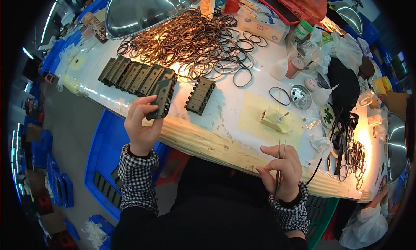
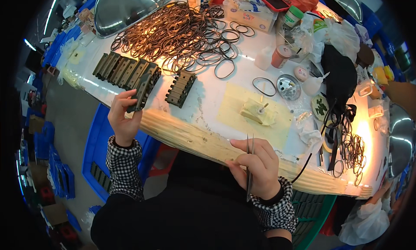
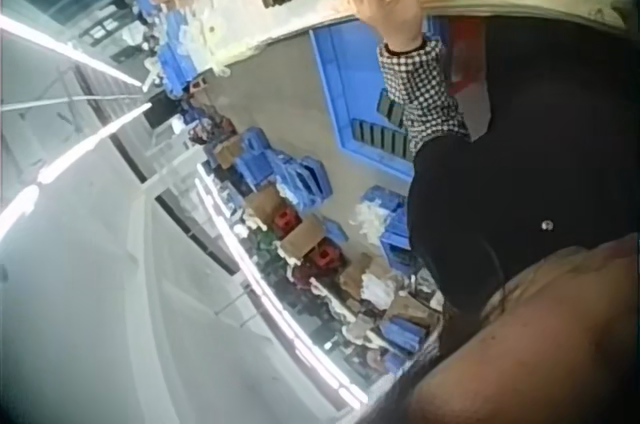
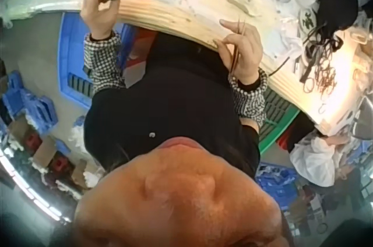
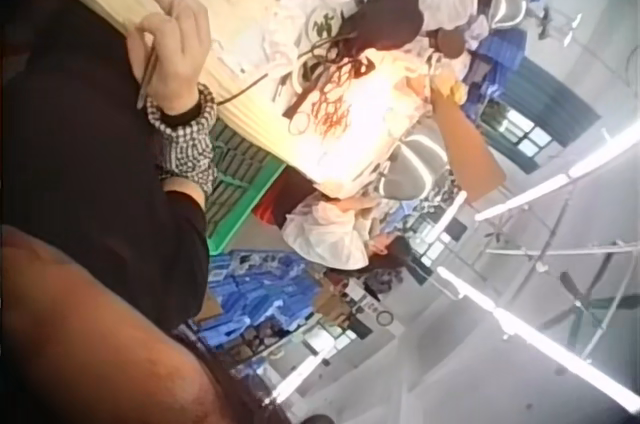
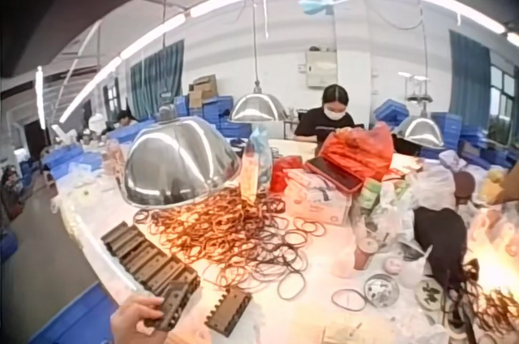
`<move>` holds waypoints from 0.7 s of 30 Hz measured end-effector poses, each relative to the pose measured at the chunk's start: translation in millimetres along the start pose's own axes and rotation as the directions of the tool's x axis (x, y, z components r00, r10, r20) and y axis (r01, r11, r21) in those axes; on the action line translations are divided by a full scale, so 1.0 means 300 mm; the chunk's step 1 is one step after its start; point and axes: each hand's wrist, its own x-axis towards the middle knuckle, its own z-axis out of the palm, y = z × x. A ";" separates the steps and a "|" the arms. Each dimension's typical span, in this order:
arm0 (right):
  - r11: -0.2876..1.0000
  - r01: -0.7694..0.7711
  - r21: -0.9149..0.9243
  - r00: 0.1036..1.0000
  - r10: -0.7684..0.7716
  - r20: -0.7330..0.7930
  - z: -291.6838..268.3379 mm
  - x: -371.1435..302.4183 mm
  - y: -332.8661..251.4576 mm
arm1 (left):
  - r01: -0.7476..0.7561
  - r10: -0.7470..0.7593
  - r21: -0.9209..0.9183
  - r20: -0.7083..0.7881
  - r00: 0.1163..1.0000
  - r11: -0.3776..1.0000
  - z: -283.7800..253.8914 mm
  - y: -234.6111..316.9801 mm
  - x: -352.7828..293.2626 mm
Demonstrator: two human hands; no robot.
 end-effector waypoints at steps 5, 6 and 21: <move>0.998 -0.037 -0.055 0.997 0.040 0.065 -0.004 -0.032 0.011 | 0.032 -0.043 0.130 0.086 0.995 0.991 -0.065 -0.170 0.091; 0.996 -0.045 -0.072 0.996 0.050 0.070 -0.005 -0.042 0.015 | 0.112 -0.112 -0.011 0.029 0.993 0.994 -0.055 -0.194 0.094; 0.993 -0.112 -0.048 0.982 0.118 0.148 0.034 -0.080 0.038 | -0.071 0.041 0.330 0.096 0.995 0.941 -0.195 -0.499 0.207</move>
